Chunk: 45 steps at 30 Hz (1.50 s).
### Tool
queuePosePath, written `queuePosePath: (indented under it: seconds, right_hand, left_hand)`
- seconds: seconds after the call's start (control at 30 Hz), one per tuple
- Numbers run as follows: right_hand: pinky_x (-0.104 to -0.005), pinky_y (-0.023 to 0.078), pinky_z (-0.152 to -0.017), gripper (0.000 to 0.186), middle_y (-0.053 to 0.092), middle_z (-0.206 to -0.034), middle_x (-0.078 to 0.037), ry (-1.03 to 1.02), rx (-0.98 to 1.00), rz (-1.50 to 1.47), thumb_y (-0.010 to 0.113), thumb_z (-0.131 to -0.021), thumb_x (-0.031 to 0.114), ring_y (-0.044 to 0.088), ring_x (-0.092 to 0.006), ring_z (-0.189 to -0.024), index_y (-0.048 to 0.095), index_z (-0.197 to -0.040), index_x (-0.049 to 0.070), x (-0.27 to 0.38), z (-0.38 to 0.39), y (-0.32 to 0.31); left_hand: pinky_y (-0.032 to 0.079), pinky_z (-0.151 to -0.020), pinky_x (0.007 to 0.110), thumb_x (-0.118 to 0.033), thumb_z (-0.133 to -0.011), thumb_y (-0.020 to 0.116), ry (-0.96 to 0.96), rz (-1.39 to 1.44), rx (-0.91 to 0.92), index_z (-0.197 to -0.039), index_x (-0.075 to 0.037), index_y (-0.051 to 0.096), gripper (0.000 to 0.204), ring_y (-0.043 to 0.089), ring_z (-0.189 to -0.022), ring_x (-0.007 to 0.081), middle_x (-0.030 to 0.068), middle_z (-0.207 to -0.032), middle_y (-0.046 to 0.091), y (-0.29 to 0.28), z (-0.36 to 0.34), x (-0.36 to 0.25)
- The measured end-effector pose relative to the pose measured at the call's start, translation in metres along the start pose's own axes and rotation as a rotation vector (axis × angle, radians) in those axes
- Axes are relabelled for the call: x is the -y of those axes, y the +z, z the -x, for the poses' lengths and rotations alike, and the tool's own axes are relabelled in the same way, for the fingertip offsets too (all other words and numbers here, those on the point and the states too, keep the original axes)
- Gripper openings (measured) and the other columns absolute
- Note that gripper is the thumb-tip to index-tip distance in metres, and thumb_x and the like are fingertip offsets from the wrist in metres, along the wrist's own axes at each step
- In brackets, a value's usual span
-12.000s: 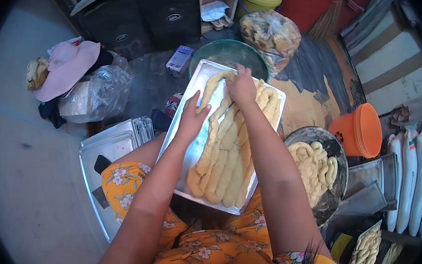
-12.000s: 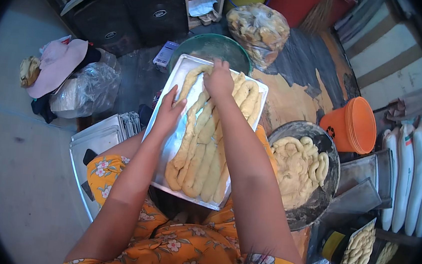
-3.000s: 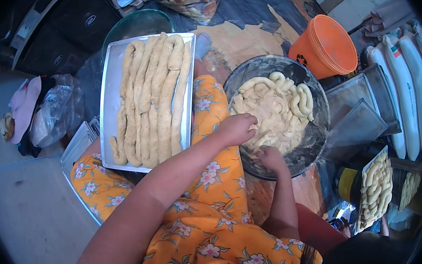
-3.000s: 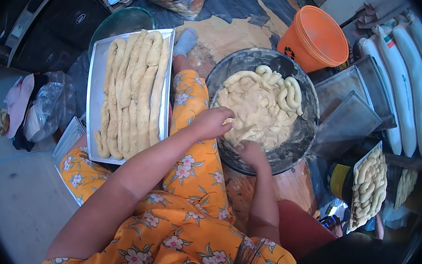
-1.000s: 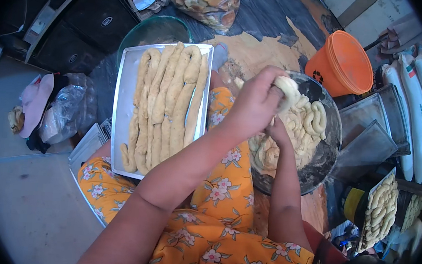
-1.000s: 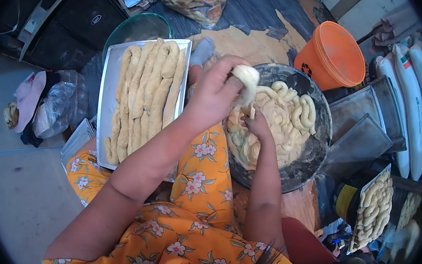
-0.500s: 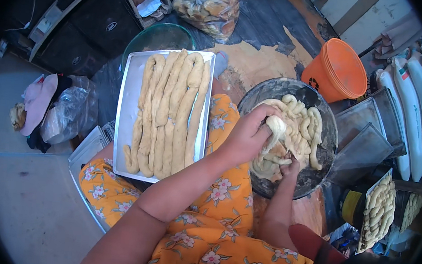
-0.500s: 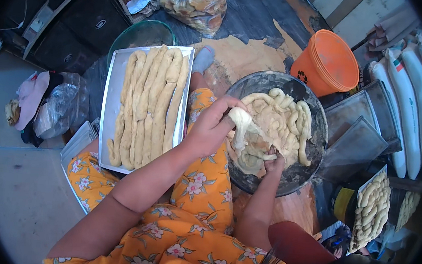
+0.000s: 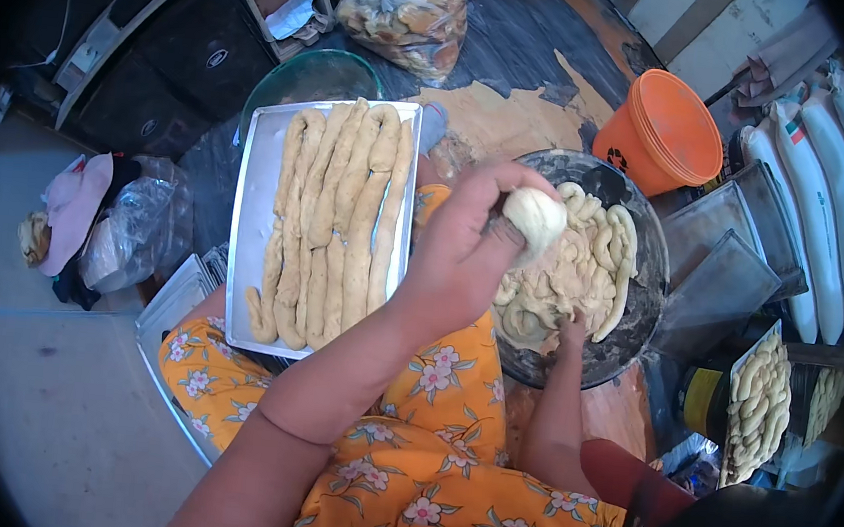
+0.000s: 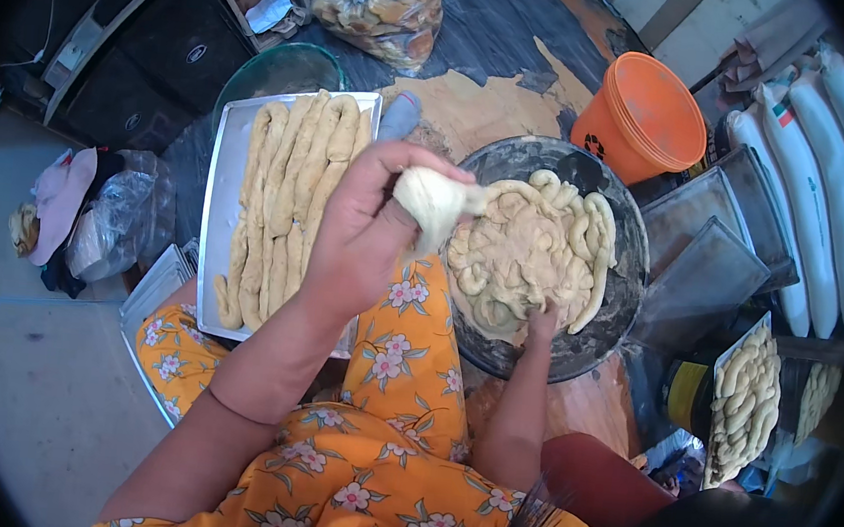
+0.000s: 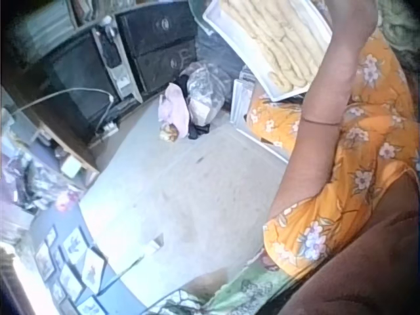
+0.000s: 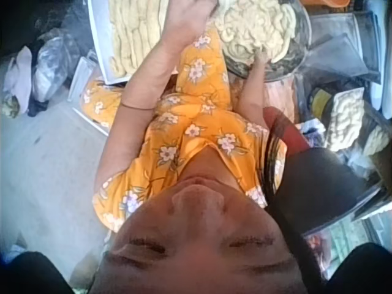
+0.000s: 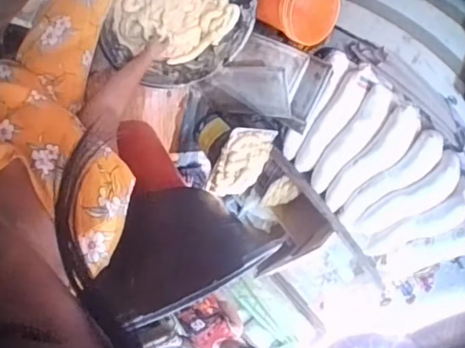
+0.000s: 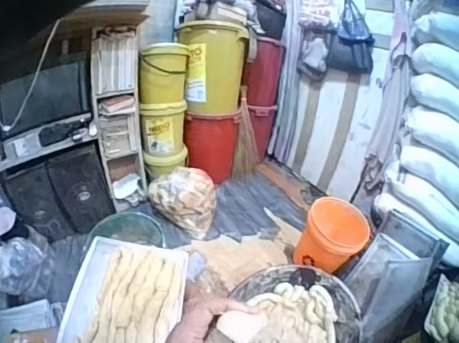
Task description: The person shapes dough by hand, taking pieces from a large basin, stretching them into long strips, and arranging them side by side on a metal tray.
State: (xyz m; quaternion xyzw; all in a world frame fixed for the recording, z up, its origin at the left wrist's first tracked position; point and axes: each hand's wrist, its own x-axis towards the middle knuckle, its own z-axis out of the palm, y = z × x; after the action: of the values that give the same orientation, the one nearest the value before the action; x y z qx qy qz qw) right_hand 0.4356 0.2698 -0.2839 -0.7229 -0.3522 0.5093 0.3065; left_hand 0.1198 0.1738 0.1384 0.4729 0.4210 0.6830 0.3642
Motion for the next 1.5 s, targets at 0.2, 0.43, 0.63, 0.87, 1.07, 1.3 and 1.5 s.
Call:
queuePosePath:
  seconds: [0.2, 0.43, 0.63, 0.87, 1.07, 1.3, 1.5]
  right_hand:
    - [-0.0404, 0.042, -0.098, 0.068, 0.053, -0.12, -0.022, -0.777, 0.31, 0.682, 0.073, -0.062, 0.015, 0.052, -0.0344, -0.111, 0.049, -0.124, -0.001, 0.07, 0.069, 0.073]
    - [-0.0389, 0.047, -0.091, 0.048, 0.058, -0.112, -0.019, -0.558, 0.308, 0.269, 0.063, -0.079, 0.028, 0.059, -0.0292, -0.098, 0.051, -0.117, 0.001, 0.107, 0.048, 0.101]
    - [-0.0375, 0.052, -0.086, 0.041, 0.062, -0.105, -0.016, -0.579, 0.467, -0.628, 0.054, -0.094, 0.039, 0.064, -0.0248, -0.088, 0.053, -0.112, 0.002, 0.284, 0.083, 0.073]
    - [-0.0389, 0.054, -0.083, 0.033, 0.061, -0.108, -0.021, -1.077, 0.46, -0.841, 0.055, -0.094, 0.029, 0.064, -0.0288, -0.093, 0.054, -0.108, -0.001, 0.37, 0.163, -0.022]
    - [-0.0358, 0.044, -0.096, 0.029, 0.061, -0.115, -0.014, -0.666, 0.171, 0.183, 0.062, -0.081, 0.006, 0.06, -0.0242, -0.105, 0.062, -0.11, 0.004, 0.221, 0.067, -0.026]
    - [-0.0427, 0.037, -0.103, 0.059, 0.04, -0.138, -0.023, -0.508, 0.032, 0.866, 0.058, -0.068, 0.004, 0.041, -0.0411, -0.125, 0.053, -0.126, 0.01, 0.024, 0.033, 0.001]
    - [-0.044, 0.037, -0.102, 0.056, 0.04, -0.135, -0.025, -0.42, -0.455, 0.739, 0.061, -0.074, 0.015, 0.041, -0.0407, -0.124, 0.047, -0.123, -0.009, -0.014, 0.008, 0.011]
  left_hand:
    - [0.046, -0.086, 0.028, -0.004, -0.093, 0.051, -0.035, -0.052, 0.223, -0.111, -0.002, 0.055, 0.019, 0.058, -0.099, 0.0156, 0.0091, -0.108, 0.059, 0.036, 0.022, -0.01]
    - [0.044, -0.093, 0.032, -0.002, -0.091, 0.052, 0.095, -0.103, 0.316, -0.113, -0.001, 0.056, 0.022, 0.058, -0.106, 0.0233, 0.0133, -0.11, 0.06, 0.031, 0.027, -0.017]
    - [0.043, -0.095, 0.033, 0.003, -0.088, 0.052, 0.004, -0.041, 0.318, -0.113, 0.0, 0.056, 0.026, 0.055, -0.111, 0.0238, 0.0138, -0.114, 0.057, 0.028, 0.028, -0.002]
    - [0.04, -0.1, 0.036, 0.01, -0.076, 0.048, 0.127, -0.219, 0.372, -0.112, -0.001, 0.057, 0.038, 0.05, -0.118, 0.0301, 0.0149, -0.118, 0.052, 0.041, 0.023, 0.043]
    - [0.035, -0.107, 0.042, 0.006, -0.077, 0.051, 0.039, -0.78, 0.591, -0.122, -0.003, 0.055, 0.046, 0.037, -0.132, 0.0364, 0.0204, -0.135, 0.042, 0.025, 0.064, 0.135]
    - [0.034, -0.107, 0.044, -0.004, -0.082, 0.056, -0.167, -0.84, 0.86, -0.127, -0.006, 0.052, 0.045, 0.034, -0.133, 0.0387, 0.0204, -0.137, 0.041, 0.016, 0.113, 0.15]
    - [0.041, -0.099, 0.041, -0.011, -0.087, 0.055, -0.238, -0.822, 0.826, -0.12, -0.006, 0.056, 0.033, 0.049, -0.117, 0.0323, 0.0142, -0.121, 0.053, 0.018, 0.11, 0.156]
